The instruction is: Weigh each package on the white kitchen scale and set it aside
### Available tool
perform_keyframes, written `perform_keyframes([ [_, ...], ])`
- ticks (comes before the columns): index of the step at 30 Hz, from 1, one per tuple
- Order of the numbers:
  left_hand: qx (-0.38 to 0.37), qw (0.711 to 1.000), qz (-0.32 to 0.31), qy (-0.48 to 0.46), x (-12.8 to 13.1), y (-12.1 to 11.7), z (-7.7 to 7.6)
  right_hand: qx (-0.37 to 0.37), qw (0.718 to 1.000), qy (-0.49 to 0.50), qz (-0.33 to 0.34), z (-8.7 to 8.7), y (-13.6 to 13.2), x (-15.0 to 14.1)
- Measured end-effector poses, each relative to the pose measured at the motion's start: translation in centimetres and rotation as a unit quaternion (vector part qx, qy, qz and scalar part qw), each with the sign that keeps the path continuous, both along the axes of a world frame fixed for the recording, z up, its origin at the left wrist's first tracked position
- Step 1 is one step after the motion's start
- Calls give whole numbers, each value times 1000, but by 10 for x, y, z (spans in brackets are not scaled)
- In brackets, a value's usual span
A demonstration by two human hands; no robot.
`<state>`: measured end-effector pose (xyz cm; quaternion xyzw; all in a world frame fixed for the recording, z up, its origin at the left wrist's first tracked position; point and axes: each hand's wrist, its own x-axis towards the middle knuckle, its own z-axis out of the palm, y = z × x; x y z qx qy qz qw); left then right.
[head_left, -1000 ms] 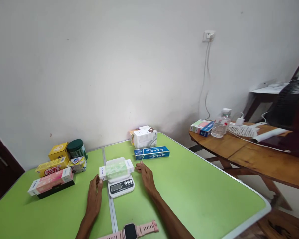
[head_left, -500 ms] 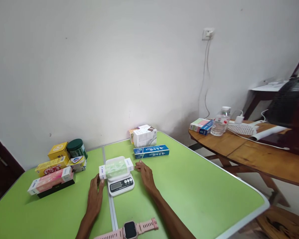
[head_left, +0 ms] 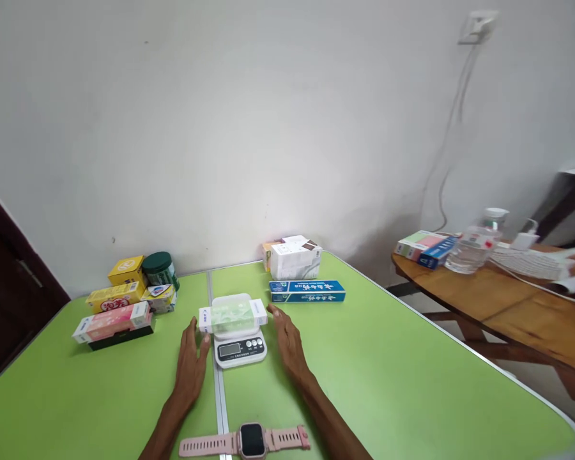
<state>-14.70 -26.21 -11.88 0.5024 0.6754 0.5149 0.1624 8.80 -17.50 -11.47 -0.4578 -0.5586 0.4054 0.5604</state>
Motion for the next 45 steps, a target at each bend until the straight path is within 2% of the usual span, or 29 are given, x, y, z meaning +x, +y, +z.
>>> perform_keyframes([
  [4, 22, 1000, 1, 13, 17, 0, -5, 8, 998, -48, 33, -1, -7, -7],
  [10, 0, 1000, -12, -6, 28, -8, 0, -26, 992, -122, 13, -3, -13, -5],
  [13, 38, 999, 23, -27, 24, -14, 9, -19, 989, -146, 16, 7, -21, -16],
  [15, 77, 994, 68, -41, 14, -16, 18, 0, 988, -152, 25, 16, -27, -35],
  [17, 116, 985, 120, -49, -5, -17, 29, 18, 988, -146, 45, 24, -31, -65],
  [20, 153, 964, 211, -56, -53, -19, 43, 27, 985, -131, 112, 35, -36, -125],
  [25, 142, 921, 361, -28, -145, -32, 51, 70, 957, -123, 252, 47, -41, -229],
  [28, 111, 913, 392, 5, -187, -34, 48, 113, 944, -124, 284, 47, -35, -270],
  [31, 91, 914, 394, 25, -213, -28, 41, 135, 937, -137, 291, 40, -24, -292],
  [36, 37, 920, 389, 13, -227, -15, 19, 127, 934, -162, 291, 25, -11, -307],
  [39, 49, 921, 387, -6, -228, -13, 6, 123, 935, -172, 286, 19, -13, -306],
  [42, 103, 904, 415, -1, -224, -15, 2, 166, 930, -182, 272, 18, -24, -283],
  [45, 136, 893, 424, 67, -210, -21, 8, 240, 915, -205, 253, 26, -37, -231],
])
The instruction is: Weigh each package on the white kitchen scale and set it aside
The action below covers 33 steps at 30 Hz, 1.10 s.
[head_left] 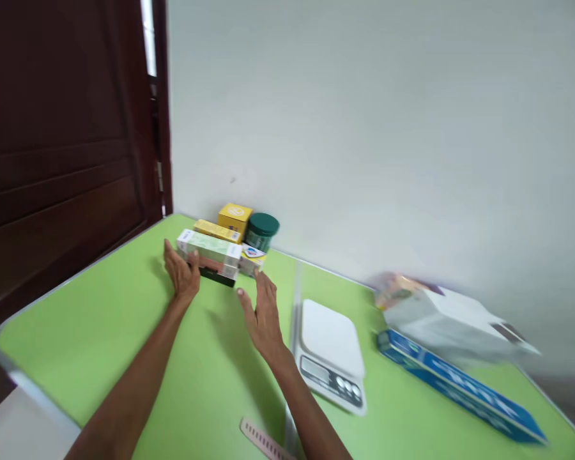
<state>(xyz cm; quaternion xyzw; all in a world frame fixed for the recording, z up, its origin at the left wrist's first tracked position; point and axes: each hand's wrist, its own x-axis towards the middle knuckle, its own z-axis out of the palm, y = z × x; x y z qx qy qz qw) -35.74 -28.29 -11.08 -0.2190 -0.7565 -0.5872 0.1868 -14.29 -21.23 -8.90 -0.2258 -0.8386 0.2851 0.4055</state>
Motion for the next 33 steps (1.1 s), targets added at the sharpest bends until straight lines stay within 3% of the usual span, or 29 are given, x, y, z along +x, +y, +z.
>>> perform_keyframes([
  [3, -20, 995, -56, 75, 27, -2, 13, 76, 996, 2, -52, 12, -3, 77],
  [7, -25, 976, -185, 111, 96, 4, 31, 110, 969, 4, -219, 9, 23, 202],
  [11, -30, 936, -339, 85, 200, 18, 44, 48, 901, 24, -430, -23, 74, 317],
  [14, -73, 876, -476, -13, 277, 41, 48, -45, 842, 80, -531, -41, 113, 367],
  [16, -121, 831, -537, -78, 319, 66, 50, -106, 814, 118, -559, -45, 133, 380],
  [18, -181, 804, -553, -125, 352, 96, 51, -140, 804, 144, -560, -45, 146, 383],
  [21, -258, 802, -507, -180, 386, 140, 49, -154, 812, 154, -542, -42, 155, 380],
  [24, -288, 809, -472, -199, 404, 171, 45, -162, 818, 154, -530, -40, 155, 378],
  [28, -289, 810, -478, -181, 412, 184, 44, -149, 814, 187, -530, -39, 152, 377],
  [33, -244, 827, -482, -153, 406, 158, 63, -124, 821, 217, -514, -23, 139, 372],
])
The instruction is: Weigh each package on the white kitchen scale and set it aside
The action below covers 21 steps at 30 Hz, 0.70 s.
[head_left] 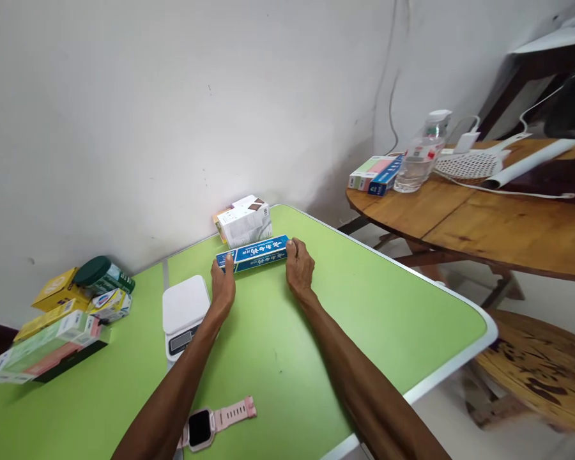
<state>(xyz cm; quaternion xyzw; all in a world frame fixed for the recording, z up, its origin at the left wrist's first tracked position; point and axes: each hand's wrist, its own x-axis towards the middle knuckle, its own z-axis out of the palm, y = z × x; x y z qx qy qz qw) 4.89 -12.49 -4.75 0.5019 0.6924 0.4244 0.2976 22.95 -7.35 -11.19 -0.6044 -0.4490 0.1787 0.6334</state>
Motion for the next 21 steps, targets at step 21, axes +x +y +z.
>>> perform_keyframes([
  [21, 124, 975, 173, -62, -192, -134, -51, -43, 961, 40, 269, -5, -78, -119],
])
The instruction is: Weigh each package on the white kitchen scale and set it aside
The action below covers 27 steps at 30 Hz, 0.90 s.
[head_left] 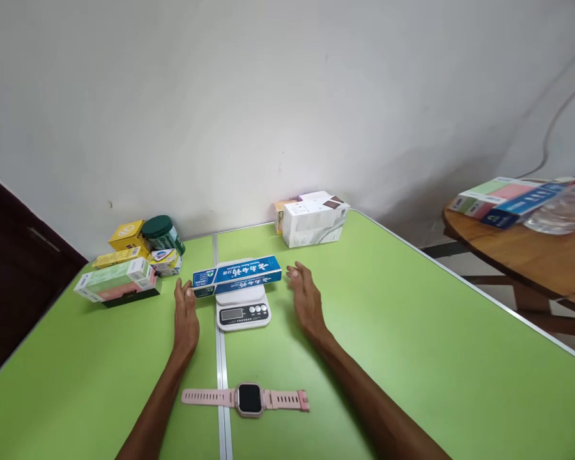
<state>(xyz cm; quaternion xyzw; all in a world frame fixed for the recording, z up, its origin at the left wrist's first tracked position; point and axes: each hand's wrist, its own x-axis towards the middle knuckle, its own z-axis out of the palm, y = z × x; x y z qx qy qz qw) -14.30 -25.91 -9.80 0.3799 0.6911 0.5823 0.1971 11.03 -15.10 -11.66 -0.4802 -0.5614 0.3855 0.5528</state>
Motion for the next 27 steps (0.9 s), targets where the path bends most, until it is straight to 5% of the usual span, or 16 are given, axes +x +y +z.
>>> perform_keyframes([
  [7, 32, 997, -27, -59, -12, 2, -26, -38, 999, -10, 5, -9, 10, 11],
  [21, 17, 1000, -18, -13, -4, -3, -18, -12, 999, -44, 11, -4, 3, 9],
  [27, 33, 994, -53, 93, 6, -5, -10, 35, 993, -93, 60, 5, -12, 4],
])
